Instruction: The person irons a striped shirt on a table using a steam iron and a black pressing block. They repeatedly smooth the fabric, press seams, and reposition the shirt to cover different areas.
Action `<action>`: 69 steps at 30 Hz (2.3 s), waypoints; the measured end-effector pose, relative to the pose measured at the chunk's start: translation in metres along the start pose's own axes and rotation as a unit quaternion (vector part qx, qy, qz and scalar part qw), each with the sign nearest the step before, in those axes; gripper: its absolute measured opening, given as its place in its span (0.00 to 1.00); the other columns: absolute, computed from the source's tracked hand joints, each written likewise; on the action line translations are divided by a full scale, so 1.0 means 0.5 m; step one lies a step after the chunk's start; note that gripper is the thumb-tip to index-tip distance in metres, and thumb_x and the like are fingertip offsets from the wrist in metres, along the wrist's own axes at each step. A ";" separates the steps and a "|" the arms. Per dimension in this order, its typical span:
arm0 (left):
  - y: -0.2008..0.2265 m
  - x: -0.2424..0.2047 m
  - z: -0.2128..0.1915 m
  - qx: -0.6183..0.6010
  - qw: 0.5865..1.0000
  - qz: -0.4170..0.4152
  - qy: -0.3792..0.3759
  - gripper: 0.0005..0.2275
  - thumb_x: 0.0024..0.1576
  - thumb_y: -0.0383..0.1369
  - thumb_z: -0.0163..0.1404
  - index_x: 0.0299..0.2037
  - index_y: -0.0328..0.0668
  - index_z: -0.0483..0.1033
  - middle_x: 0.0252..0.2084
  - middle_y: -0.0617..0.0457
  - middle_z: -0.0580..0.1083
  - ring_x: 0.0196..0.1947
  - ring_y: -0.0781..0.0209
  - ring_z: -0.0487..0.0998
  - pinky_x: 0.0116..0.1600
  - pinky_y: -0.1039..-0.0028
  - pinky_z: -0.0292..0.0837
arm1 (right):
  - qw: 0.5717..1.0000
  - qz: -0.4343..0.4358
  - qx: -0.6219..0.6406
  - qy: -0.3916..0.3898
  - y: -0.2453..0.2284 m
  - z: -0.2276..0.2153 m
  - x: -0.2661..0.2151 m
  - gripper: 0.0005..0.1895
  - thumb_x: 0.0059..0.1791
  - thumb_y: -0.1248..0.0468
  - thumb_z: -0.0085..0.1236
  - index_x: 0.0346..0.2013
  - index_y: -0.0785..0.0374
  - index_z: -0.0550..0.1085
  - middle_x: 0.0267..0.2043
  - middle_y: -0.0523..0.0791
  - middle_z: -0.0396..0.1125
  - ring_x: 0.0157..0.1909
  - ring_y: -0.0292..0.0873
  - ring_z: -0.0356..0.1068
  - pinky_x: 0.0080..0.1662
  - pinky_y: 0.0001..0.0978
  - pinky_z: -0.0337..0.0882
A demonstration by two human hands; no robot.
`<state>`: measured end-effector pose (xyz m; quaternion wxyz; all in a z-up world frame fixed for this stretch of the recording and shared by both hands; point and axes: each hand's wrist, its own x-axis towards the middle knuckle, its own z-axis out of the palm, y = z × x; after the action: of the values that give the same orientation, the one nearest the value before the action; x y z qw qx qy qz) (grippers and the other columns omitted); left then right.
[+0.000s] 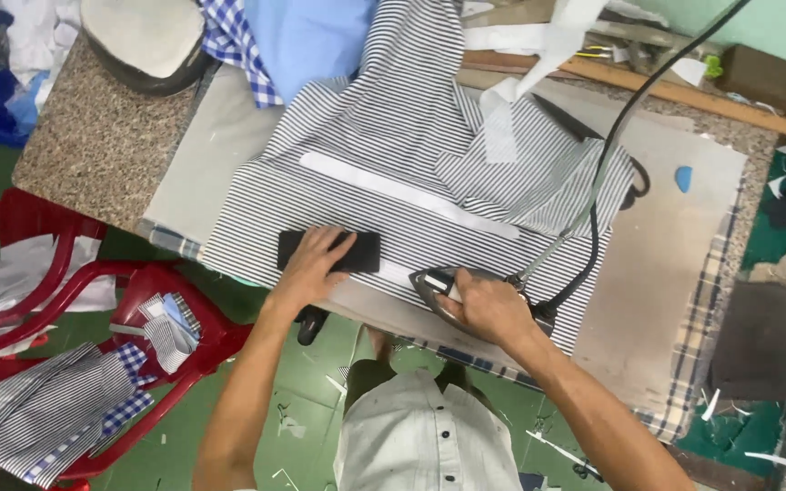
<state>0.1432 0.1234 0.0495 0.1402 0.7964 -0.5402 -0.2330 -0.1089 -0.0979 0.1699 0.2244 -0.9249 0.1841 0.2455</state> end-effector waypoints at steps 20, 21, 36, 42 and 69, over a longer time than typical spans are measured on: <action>0.567 0.149 0.306 0.039 0.969 0.234 -0.069 0.30 0.55 0.44 0.58 0.69 0.56 0.64 0.70 0.49 0.62 0.73 0.50 0.54 0.77 0.46 0.34 | 0.936 0.296 0.157 0.108 0.499 0.044 -0.260 0.32 0.54 0.40 0.44 0.50 0.68 0.68 0.42 0.64 0.74 0.49 0.65 0.76 0.49 0.55 0.75; 0.593 0.155 0.330 0.034 0.966 0.251 -0.054 0.30 0.55 0.44 0.58 0.68 0.56 0.65 0.70 0.49 0.62 0.72 0.50 0.54 0.77 0.46 0.34 | 0.912 0.318 0.201 0.162 0.539 0.047 -0.252 0.35 0.54 0.39 0.47 0.51 0.72 0.69 0.43 0.67 0.73 0.50 0.68 0.74 0.48 0.58 0.74; 0.315 0.084 0.153 0.068 0.990 0.092 -0.085 0.34 0.57 0.42 0.57 0.74 0.59 0.56 0.77 0.50 0.53 0.76 0.48 0.48 0.74 0.42 0.37 | 0.838 0.230 -0.193 0.456 0.505 0.216 -0.300 0.38 0.37 0.67 0.69 0.63 0.69 0.73 0.65 0.65 0.61 0.63 0.66 0.63 0.59 0.51 0.65; 0.037 0.002 0.052 0.030 0.997 -0.065 0.032 0.32 0.60 0.43 0.52 0.75 0.55 0.54 0.78 0.47 0.49 0.77 0.46 0.44 0.75 0.41 0.29 | 0.825 0.104 -0.084 0.550 0.387 0.233 -0.149 0.16 0.46 0.70 0.62 0.49 0.66 0.76 0.49 0.55 0.68 0.57 0.58 0.69 0.62 0.49 0.66; 0.356 0.080 0.263 -0.771 0.610 -0.183 0.014 0.25 0.64 0.51 0.45 0.54 0.32 0.76 0.50 0.31 0.78 0.48 0.37 0.82 0.48 0.54 0.82 | 0.798 0.103 0.530 0.269 0.164 0.131 -0.010 0.07 0.46 0.69 0.63 0.36 0.70 0.76 0.28 0.54 0.74 0.30 0.46 0.76 0.36 0.38 0.76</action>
<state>-0.0549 0.0230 0.0130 0.6642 0.4801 -0.0024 -0.5730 -0.1742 -0.1320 0.0950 0.5941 -0.6661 0.4326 -0.1273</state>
